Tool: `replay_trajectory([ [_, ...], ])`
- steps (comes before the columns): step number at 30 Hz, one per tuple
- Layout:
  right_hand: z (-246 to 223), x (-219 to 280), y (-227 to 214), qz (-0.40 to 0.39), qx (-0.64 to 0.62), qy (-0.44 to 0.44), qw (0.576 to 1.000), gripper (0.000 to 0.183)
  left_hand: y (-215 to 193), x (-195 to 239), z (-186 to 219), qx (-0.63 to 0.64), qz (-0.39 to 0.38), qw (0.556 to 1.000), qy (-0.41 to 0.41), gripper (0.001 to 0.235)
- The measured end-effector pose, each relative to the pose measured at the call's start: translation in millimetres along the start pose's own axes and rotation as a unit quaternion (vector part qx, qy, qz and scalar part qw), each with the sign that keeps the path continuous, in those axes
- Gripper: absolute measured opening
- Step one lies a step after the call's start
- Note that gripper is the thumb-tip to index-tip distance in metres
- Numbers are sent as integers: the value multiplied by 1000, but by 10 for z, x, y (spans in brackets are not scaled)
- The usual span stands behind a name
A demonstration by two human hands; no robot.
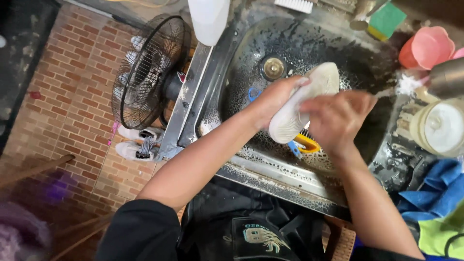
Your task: The person scrubs a white shoe with a brush and water in a sink. They rotate the shoe to clean different areas, including the sole and sides, while rinsing it under running water.
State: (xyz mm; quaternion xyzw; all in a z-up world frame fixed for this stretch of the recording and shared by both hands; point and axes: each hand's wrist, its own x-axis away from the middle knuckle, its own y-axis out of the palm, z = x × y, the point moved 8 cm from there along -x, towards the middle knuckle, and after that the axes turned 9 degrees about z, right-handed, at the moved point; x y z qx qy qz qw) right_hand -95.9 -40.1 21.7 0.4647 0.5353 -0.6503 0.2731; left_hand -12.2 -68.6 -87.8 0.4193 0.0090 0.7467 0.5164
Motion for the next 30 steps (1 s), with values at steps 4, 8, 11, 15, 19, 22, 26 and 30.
replay_trajectory([
  [4, -59, -128, -6, -10, -19, -1, 1000, 18, 43, 112, 214, 29, -15, 999, 19, 23],
  [8, 134, -190, -8, -17, 10, 9, 1000, 17, 80, -242, -70, 112, -82, 990, 18, 19],
  [11, -189, -172, -7, -17, -18, 7, 1000, 20, -15, 46, 83, -2, 20, 1000, 12, 23],
  [15, 48, -68, 8, -30, 5, 14, 999, 20, -20, 8, 10, 17, 19, 1000, -2, 23],
  [19, -66, -143, 8, -50, 0, 26, 998, 19, 13, 136, 200, 33, 27, 997, 65, 18],
  [22, 40, -163, 53, -68, -1, 45, 997, 17, -12, 97, 180, 22, 35, 996, 79, 26],
  [26, 200, 525, 108, -9, -21, -20, 1000, 24, -6, 49, 205, -33, 20, 993, 107, 36],
  [30, -103, -97, 56, -48, 31, -41, 998, 24, -11, 189, 266, -56, 42, 991, 111, 41],
])
